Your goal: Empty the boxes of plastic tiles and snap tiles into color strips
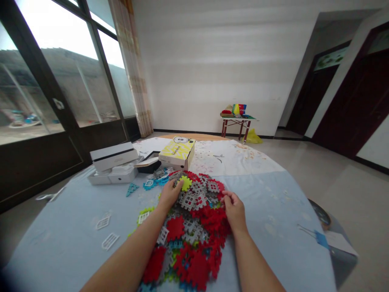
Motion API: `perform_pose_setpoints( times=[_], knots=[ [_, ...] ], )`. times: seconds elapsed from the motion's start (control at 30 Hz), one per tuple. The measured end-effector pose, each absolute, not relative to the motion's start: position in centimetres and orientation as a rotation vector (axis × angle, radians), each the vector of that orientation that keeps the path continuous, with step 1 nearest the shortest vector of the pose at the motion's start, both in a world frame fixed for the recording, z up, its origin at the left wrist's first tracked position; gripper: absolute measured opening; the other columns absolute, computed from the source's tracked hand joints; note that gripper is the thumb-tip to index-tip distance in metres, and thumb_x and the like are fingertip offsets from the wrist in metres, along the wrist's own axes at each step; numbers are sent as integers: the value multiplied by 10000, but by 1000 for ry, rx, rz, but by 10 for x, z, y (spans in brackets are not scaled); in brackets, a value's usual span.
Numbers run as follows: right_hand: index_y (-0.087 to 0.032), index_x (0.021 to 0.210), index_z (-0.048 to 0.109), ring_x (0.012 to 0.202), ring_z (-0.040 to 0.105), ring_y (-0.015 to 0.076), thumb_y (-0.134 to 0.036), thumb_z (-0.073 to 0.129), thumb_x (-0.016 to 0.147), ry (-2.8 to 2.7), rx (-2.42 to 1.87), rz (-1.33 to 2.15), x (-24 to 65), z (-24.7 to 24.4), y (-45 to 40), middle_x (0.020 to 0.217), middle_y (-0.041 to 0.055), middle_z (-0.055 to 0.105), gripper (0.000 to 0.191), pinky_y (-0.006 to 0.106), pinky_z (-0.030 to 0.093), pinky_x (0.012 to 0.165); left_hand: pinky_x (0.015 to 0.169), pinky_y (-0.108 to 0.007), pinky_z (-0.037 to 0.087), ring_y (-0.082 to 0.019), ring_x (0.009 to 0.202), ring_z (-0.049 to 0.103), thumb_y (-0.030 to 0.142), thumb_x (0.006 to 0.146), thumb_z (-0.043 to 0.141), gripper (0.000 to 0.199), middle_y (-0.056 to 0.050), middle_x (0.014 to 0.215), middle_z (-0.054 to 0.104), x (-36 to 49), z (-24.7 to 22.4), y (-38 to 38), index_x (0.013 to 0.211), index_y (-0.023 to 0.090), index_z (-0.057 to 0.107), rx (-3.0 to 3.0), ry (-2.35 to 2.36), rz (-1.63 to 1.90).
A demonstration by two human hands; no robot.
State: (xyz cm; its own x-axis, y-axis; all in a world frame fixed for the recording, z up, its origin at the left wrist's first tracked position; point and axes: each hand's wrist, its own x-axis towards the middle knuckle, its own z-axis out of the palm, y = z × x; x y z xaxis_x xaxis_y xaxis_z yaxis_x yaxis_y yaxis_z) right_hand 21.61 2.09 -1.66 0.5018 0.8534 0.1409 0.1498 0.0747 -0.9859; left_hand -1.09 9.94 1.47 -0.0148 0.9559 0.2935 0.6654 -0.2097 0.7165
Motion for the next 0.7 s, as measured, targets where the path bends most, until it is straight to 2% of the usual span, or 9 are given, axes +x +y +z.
perform_pose_setpoints(
  times=[0.13,0.23,0.37,0.43,0.5,0.57,0.7],
  knots=[
    [-171,877,612,508,534,145,-379,518,671,-917,-1430,624,219,-12,19,617,1,610,308,249,433,508,854,-381,388,-278,987,547,515,751,483,424,-144,960,620,0,20,96,894,157,660,1986,1722,1025],
    [-169,894,608,496,526,139,-374,517,672,-873,-1421,632,222,-14,20,608,-7,604,315,246,432,500,880,-366,386,-267,997,552,559,744,477,433,-114,970,642,-16,30,92,853,193,680,2068,1675,970],
    [-163,914,607,502,524,136,-365,524,671,-843,-1414,636,226,-20,23,617,-4,608,327,243,432,496,862,-332,415,-235,964,577,570,797,373,478,-75,958,672,-67,44,83,883,214,680,2145,1634,907],
    [-162,915,611,506,527,136,-361,525,671,-843,-1416,632,227,-23,24,621,-2,609,327,243,432,496,893,-316,403,-214,996,566,551,828,312,510,-69,1008,663,-100,45,76,951,200,661,2157,1672,901],
    [-162,914,613,512,530,136,-354,524,670,-844,-1418,628,228,-25,24,624,-2,608,323,240,431,498,951,-319,364,-209,1059,532,546,820,325,515,-76,1085,635,-134,39,68,1010,186,639,2147,1771,888],
    [-164,915,613,514,529,135,-349,525,669,-846,-1421,628,228,-26,24,625,-4,606,320,238,427,496,1002,-386,312,-246,1138,478,534,806,345,530,-110,1174,588,-165,27,60,1078,166,612,2103,1921,856],
    [-173,910,610,513,526,137,-358,520,676,-862,-1427,627,226,-25,22,626,-10,608,312,244,427,505,1005,-519,268,-332,1198,426,528,762,395,596,-176,1257,524,-199,0,50,1173,128,557,1981,2147,741]
  ],
)
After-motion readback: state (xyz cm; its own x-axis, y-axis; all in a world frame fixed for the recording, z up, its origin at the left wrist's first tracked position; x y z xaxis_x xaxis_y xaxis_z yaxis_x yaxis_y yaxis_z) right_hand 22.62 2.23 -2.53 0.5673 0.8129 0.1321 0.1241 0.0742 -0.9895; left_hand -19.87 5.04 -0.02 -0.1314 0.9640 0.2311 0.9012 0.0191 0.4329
